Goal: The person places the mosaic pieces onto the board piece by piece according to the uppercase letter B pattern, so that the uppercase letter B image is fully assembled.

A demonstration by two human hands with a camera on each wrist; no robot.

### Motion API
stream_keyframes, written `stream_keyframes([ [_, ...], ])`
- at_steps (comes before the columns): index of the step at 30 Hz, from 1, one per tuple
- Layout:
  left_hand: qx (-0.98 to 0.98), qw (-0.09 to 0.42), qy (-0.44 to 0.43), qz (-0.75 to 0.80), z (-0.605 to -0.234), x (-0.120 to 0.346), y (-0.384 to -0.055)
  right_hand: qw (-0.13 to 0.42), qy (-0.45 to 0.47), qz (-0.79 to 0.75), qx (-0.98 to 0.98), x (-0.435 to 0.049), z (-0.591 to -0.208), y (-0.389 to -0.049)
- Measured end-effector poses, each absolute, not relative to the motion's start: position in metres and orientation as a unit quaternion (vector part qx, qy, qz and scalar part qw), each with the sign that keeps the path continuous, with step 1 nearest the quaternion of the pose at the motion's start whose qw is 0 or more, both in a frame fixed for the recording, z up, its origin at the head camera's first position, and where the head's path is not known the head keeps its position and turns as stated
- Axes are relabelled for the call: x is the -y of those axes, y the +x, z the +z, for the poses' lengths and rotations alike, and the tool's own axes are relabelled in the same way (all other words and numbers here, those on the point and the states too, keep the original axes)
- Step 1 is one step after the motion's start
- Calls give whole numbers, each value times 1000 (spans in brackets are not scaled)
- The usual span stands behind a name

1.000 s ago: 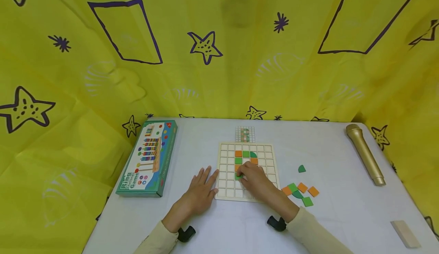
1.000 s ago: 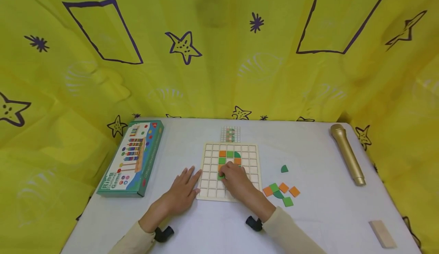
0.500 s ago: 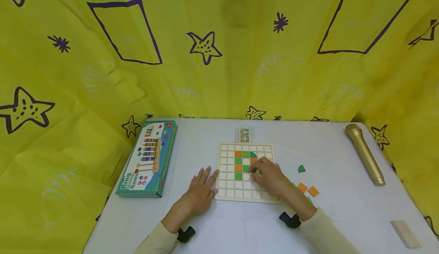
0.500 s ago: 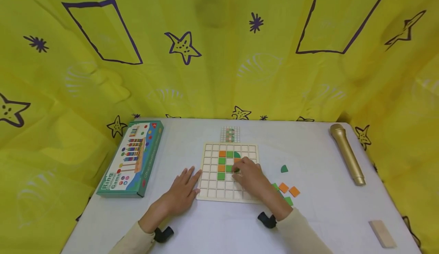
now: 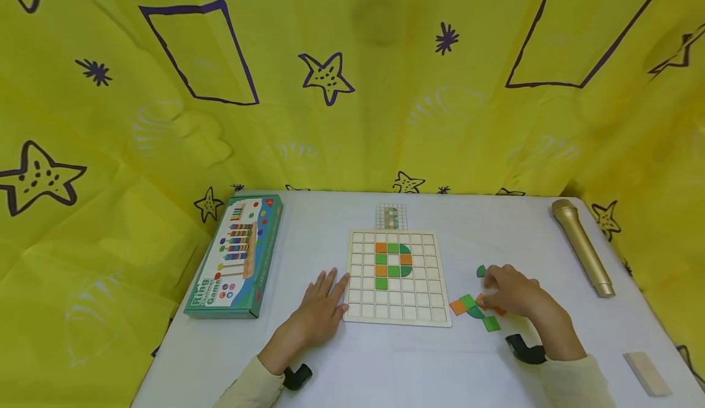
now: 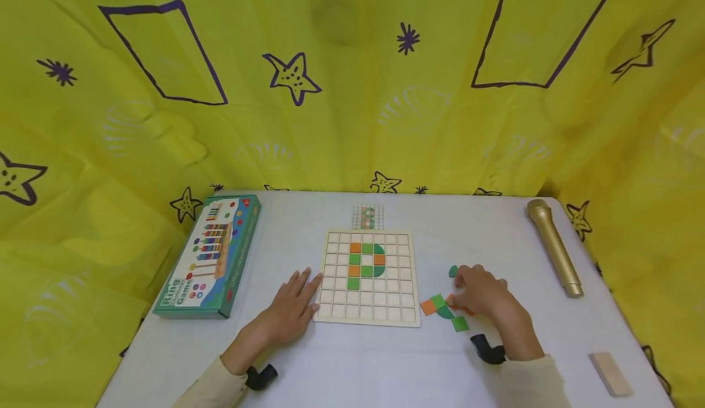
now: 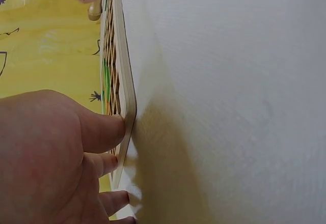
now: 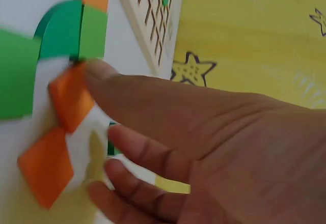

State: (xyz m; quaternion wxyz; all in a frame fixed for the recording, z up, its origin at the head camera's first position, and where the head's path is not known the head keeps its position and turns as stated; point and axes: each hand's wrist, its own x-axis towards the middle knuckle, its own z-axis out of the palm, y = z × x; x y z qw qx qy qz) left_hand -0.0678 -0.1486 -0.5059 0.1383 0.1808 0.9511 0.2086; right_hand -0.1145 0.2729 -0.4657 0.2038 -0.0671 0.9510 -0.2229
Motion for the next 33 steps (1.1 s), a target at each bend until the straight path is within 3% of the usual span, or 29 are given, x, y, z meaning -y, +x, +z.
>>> stream_keyframes([
  [11, -951, 138, 180, 211, -507, 149, -68, 189, -73, -256, -945, -291, -476, -111],
  [33, -951, 144, 177, 209, -507, 149, -68, 141, -78, -318, -935, -264, -497, -118],
])
